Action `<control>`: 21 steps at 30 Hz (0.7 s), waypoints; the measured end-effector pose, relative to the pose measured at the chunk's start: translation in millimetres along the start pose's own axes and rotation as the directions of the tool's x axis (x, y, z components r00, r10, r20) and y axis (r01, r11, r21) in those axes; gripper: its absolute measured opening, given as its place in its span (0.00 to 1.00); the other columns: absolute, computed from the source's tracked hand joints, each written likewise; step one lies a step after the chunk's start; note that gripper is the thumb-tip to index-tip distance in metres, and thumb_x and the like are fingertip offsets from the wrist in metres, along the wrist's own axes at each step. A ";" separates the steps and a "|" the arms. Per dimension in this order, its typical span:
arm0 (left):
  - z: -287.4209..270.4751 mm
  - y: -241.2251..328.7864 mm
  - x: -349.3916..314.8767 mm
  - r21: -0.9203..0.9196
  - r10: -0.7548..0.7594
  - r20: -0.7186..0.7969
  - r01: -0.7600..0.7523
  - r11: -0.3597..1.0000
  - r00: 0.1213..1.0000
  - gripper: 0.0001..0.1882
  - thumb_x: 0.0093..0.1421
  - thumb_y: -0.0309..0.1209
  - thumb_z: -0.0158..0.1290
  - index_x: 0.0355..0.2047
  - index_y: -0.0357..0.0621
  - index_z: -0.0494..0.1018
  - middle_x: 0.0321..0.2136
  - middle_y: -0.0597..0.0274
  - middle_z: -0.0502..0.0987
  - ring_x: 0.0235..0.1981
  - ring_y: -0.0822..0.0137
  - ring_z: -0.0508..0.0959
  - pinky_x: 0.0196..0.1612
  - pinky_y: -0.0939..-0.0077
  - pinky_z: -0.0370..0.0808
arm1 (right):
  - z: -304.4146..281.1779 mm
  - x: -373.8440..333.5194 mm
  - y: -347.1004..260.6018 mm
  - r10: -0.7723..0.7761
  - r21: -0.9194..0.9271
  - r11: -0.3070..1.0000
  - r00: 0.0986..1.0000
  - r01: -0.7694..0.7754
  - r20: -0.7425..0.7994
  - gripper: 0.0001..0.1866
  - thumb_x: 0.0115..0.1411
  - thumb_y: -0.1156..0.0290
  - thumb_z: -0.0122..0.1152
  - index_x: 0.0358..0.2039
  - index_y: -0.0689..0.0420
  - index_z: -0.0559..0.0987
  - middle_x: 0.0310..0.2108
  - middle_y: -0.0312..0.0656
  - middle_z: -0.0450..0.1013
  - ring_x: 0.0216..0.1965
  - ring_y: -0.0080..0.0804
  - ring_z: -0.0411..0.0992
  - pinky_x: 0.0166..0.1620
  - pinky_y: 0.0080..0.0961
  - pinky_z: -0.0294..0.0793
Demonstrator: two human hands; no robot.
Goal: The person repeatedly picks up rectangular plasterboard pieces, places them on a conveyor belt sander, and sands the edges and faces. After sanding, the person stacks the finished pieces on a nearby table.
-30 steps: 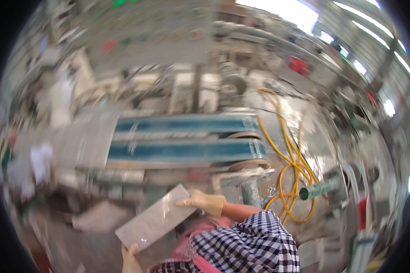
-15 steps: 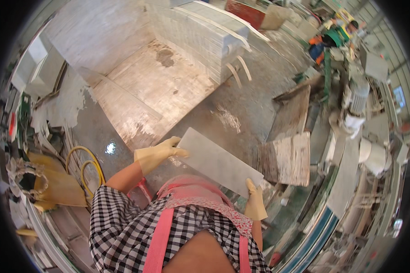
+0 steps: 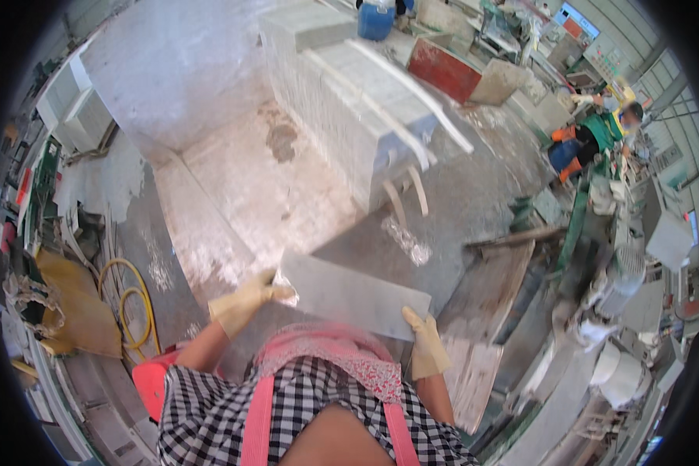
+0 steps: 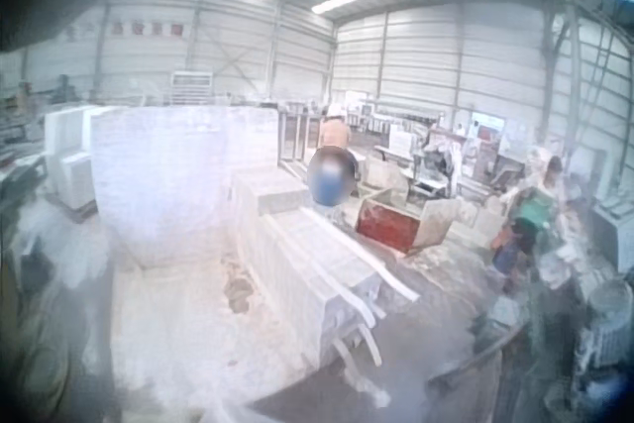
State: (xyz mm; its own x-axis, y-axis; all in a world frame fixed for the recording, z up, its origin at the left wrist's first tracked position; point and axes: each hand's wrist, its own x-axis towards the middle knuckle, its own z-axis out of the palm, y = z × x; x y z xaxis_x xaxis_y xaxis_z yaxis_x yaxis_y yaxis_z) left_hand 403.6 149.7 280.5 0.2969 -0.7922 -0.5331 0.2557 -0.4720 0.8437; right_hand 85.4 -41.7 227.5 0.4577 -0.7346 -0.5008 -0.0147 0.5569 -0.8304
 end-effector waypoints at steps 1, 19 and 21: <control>5.5 9.8 8.3 0.018 -0.021 -0.011 0.022 1.000 1.000 0.47 0.50 0.44 0.66 0.64 0.29 0.62 0.58 0.45 0.72 0.60 0.53 0.70 0.64 0.62 0.63 | -0.9 20.8 -17.7 -0.002 -0.003 1.000 0.999 0.002 0.039 0.26 0.60 0.66 0.67 0.56 0.65 0.75 0.50 0.44 0.77 0.51 0.34 0.76 0.54 0.33 0.75; -36.1 197.9 222.6 0.017 0.162 -0.015 -0.161 0.987 0.987 0.49 0.47 0.44 0.66 0.65 0.31 0.63 0.58 0.46 0.73 0.61 0.53 0.70 0.64 0.61 0.63 | 63.4 219.0 -226.9 -0.125 -0.068 0.990 0.991 0.121 -0.054 0.29 0.59 0.65 0.68 0.58 0.65 0.72 0.52 0.46 0.75 0.52 0.35 0.74 0.57 0.32 0.71; -36.3 211.4 251.1 0.016 0.161 -0.016 -0.161 0.987 0.987 0.48 0.47 0.44 0.66 0.65 0.32 0.63 0.57 0.48 0.75 0.59 0.55 0.72 0.62 0.63 0.67 | 57.5 250.7 -244.6 -0.161 -0.055 0.985 0.986 0.163 0.033 0.32 0.58 0.64 0.69 0.59 0.64 0.71 0.52 0.44 0.75 0.52 0.34 0.74 0.57 0.30 0.71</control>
State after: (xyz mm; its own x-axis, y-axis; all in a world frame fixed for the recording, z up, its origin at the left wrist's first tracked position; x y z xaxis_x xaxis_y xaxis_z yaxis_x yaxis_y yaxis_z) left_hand 565.6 -135.0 322.7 0.3487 -0.8519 -0.3909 0.1894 -0.3444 0.9195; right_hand 254.8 -339.9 319.1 0.4833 -0.8017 -0.3518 0.0113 0.4075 -0.9131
